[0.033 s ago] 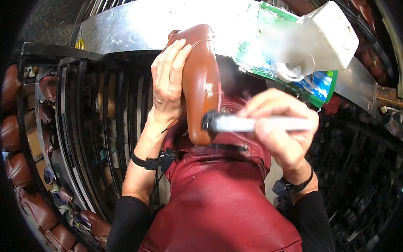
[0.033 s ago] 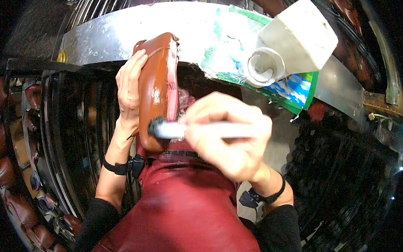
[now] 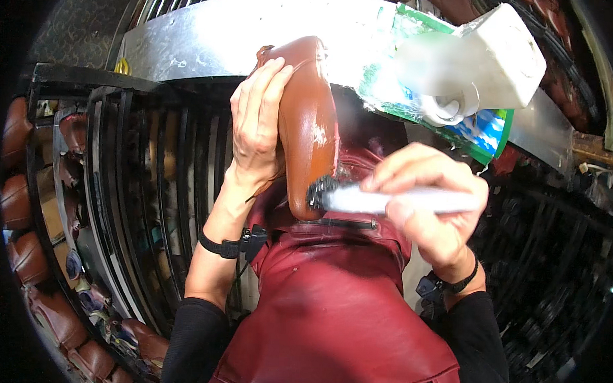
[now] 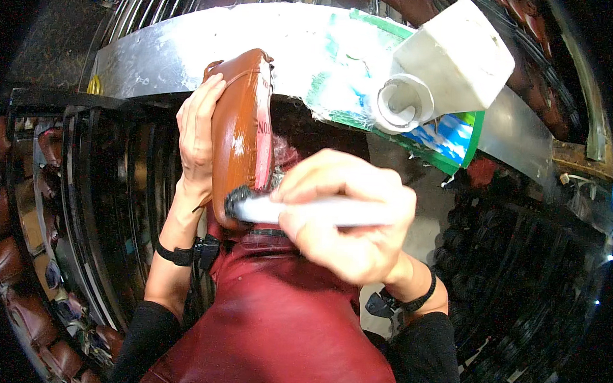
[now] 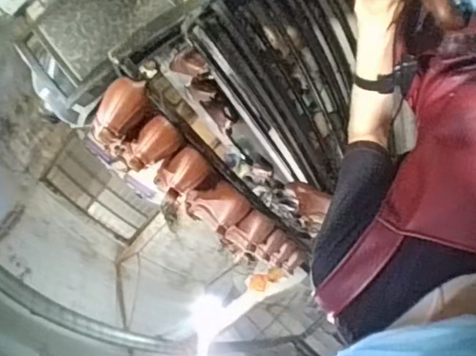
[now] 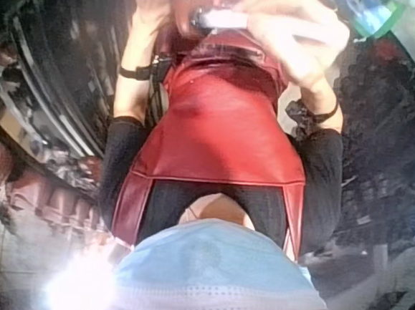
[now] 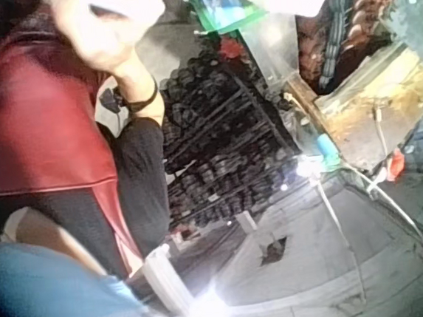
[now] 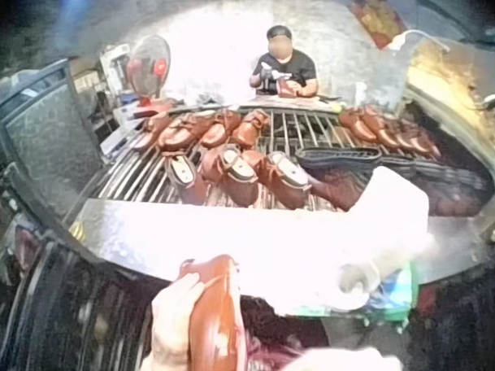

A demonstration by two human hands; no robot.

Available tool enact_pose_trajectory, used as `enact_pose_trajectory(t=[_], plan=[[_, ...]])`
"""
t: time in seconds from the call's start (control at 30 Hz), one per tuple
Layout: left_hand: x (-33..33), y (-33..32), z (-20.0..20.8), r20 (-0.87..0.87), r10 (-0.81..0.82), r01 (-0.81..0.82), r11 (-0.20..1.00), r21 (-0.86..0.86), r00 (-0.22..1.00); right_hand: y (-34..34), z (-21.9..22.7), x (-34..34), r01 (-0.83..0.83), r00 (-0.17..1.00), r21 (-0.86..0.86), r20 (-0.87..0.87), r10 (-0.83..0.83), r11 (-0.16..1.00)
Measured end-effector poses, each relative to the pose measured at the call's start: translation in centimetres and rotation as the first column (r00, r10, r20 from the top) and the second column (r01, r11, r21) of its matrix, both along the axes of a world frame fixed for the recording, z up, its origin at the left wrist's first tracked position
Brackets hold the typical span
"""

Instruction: Applying glue or adhesive to the surface of shoe uppers and then placing them on a conveyor, then retrieving shoe soles.

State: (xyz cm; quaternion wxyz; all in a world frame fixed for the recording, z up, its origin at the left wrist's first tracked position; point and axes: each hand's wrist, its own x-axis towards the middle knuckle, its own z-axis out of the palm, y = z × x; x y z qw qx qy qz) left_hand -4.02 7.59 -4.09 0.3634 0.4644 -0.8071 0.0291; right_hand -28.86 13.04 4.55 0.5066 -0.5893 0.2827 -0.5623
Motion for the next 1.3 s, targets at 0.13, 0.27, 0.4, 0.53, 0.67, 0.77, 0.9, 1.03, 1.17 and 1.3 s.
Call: enact_pose_trajectory(t=[0.13, 0.27, 0.4, 0.53, 0.67, 0.77, 0.9, 1.03, 1.17, 1.3], plan=[[-0.1, -1.8, 1.0, -0.006, 0.002, -0.002, 0.999, 0.037, 1.0, -0.8, 3.0, -0.5, -0.03, 0.971, -0.07, -0.239, 0.013, 0.997], [-0.6, -3.8, 4.5, -0.062, -0.007, 0.017, 0.987, 0.162, 0.998, -4.2, 4.6, -0.9, -0.06, 0.958, -0.242, -0.288, -0.012, 0.968], [0.1, -6.8, 6.6, -0.104, -0.055, 0.083, 0.952, 0.295, 0.993, -8.6, 6.2, -0.7, -0.044, 0.945, -0.401, -0.313, -0.092, 0.915], [0.9, -9.5, 6.9, -0.309, -0.103, 0.243, 0.854, 0.461, 0.946, -12.7, 5.3, -1.1, 0.02, 0.95, -0.508, -0.258, -0.174, 0.861], [3.3, -11.9, 5.1, -0.588, 0.0, 0.405, 0.725, 0.556, 0.809, -14.6, -2.5, -2.4, 0.124, 0.93, -0.26, -0.307, -0.204, 0.958], [3.5, -12.8, 2.3, -0.831, 0.299, 0.53, 0.658, 0.536, 0.469, -10.7, -4.7, -3.2, 0.379, 0.872, 0.103, -0.371, -0.319, 0.92], [4.5, -8.4, 1.6, -0.892, 0.201, 0.504, 0.765, 0.402, 0.405, -5.2, -4.2, -4.7, 0.691, 0.72, 0.146, -0.054, -0.691, 0.708], [3.2, -2.6, -1.2, -0.899, 0.419, 0.598, 0.69, 0.407, 0.129, -4.0, -6.5, -6.3, 0.804, 0.594, 0.13, -0.193, -0.781, 0.58], [1.9, 0.6, -2.4, -0.853, 0.492, 0.612, 0.624, 0.486, 0.175, -4.3, -7.0, -5.4, 0.798, 0.592, 0.286, -0.206, -0.779, 0.53], [1.9, 1.8, -1.9, -0.834, 0.456, 0.627, 0.561, 0.54, 0.31, -4.2, -5.2, -6.2, 0.517, 0.663, 0.631, 0.133, -0.737, 0.579]])
